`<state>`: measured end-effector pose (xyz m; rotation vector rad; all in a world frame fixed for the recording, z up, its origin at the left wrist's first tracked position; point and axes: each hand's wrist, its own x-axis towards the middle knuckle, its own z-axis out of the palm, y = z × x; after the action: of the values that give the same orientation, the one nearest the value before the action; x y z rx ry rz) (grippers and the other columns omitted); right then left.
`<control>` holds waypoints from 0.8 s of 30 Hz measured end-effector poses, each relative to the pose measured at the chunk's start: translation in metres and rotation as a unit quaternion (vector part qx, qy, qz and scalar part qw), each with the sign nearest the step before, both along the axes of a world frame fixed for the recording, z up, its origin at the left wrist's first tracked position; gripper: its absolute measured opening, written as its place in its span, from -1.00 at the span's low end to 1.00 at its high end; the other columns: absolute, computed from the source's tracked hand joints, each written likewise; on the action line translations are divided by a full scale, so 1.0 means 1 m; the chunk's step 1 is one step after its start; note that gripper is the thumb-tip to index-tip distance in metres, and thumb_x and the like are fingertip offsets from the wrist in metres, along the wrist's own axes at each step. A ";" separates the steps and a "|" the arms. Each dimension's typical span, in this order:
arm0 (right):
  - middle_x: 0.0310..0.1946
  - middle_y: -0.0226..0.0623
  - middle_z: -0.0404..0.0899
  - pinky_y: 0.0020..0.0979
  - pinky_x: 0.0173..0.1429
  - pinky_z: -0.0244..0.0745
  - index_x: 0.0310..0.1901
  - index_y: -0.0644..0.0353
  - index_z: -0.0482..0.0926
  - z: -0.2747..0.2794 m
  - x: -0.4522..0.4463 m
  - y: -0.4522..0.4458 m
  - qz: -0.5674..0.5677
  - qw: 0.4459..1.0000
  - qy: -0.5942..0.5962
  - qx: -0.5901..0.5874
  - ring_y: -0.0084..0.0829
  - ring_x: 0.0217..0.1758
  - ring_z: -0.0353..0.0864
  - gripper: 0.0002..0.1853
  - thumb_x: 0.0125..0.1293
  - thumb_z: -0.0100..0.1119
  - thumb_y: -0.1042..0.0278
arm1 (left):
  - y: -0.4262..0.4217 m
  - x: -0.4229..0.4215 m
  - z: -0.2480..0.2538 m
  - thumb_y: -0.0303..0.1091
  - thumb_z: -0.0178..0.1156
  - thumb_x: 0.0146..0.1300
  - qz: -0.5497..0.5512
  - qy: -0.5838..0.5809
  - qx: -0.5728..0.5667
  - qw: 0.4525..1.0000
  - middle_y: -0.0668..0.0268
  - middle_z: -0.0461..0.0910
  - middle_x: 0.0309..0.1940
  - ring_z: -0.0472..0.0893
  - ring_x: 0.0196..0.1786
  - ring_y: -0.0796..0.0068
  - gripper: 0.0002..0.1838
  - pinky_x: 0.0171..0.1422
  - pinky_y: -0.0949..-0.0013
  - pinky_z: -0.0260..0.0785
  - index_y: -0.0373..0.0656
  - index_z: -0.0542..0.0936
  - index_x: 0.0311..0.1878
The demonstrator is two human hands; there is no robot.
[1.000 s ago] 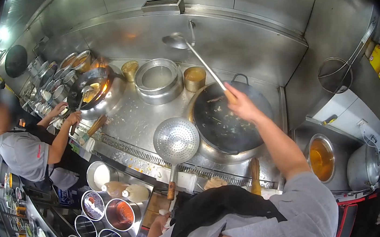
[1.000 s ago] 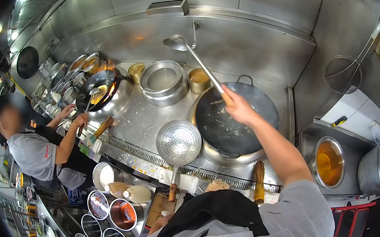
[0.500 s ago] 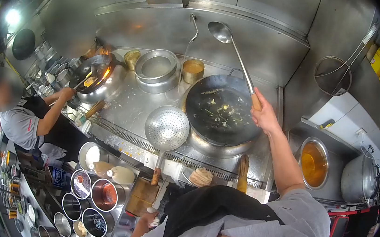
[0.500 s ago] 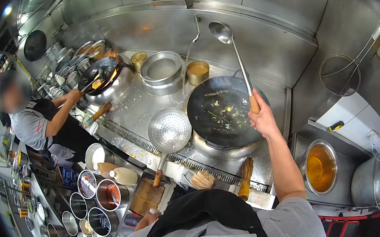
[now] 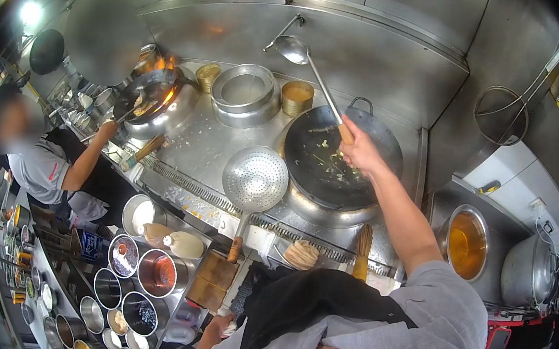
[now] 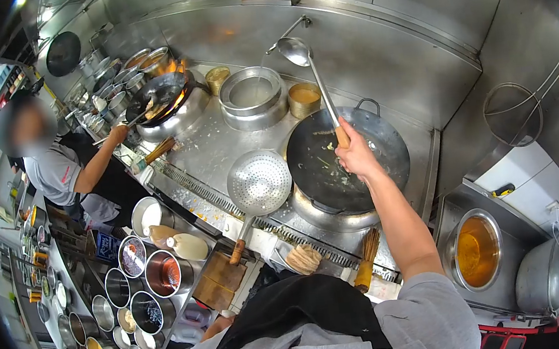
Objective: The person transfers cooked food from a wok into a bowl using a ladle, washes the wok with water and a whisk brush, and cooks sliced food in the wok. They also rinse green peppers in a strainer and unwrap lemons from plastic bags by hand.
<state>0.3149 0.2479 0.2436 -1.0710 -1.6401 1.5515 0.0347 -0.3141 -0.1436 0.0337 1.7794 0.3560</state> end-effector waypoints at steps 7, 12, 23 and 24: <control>-0.50 -0.42 0.37 -0.52 -0.66 0.20 0.59 -0.10 -0.06 -0.024 -0.028 -0.003 0.002 0.999 0.029 -0.026 -0.59 -0.65 0.33 -0.07 0.23 0.01 0.74 | -0.024 -0.025 -0.045 0.11 0.37 0.16 -0.130 0.072 0.163 0.975 0.25 0.68 -0.34 0.68 -0.45 0.33 -0.51 -0.48 0.17 0.54 -0.13 0.66 -0.09; -0.42 -0.35 0.38 -0.47 -0.66 0.23 0.60 -0.12 -0.15 -0.070 -0.068 -0.001 -0.026 0.986 0.091 -0.134 -0.55 -0.63 0.36 -0.05 0.25 0.00 0.72 | 0.000 -0.015 -0.001 0.08 0.38 0.15 0.051 0.066 0.059 0.995 0.25 0.68 -0.33 0.68 -0.44 0.32 -0.52 -0.49 0.18 0.54 -0.15 0.66 -0.08; -0.45 -0.20 0.51 -0.29 -0.64 0.28 0.34 0.24 0.38 -0.165 -0.320 0.133 -0.129 0.965 -0.139 0.184 -0.42 -0.63 0.41 -0.40 0.19 0.06 0.64 | -0.029 -0.059 0.044 0.03 0.37 0.20 0.103 0.054 -0.025 0.993 0.32 0.67 -0.39 0.63 -0.46 0.38 -0.56 -0.48 0.23 0.36 -0.11 0.66 -0.04; -0.45 -0.20 0.51 -0.29 -0.64 0.28 0.34 0.24 0.38 -0.171 -0.342 0.153 -0.127 0.966 -0.138 0.178 -0.42 -0.63 0.41 -0.40 0.19 0.06 0.64 | -0.032 -0.062 0.050 0.03 0.36 0.21 0.106 0.054 -0.031 0.992 0.31 0.67 -0.38 0.63 -0.45 0.38 -0.56 -0.46 0.23 0.36 -0.12 0.65 -0.04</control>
<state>-0.0271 0.4005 0.0722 -1.2764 -1.7959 0.9304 -0.0278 -0.3458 -0.0936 -0.1844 1.9061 0.4576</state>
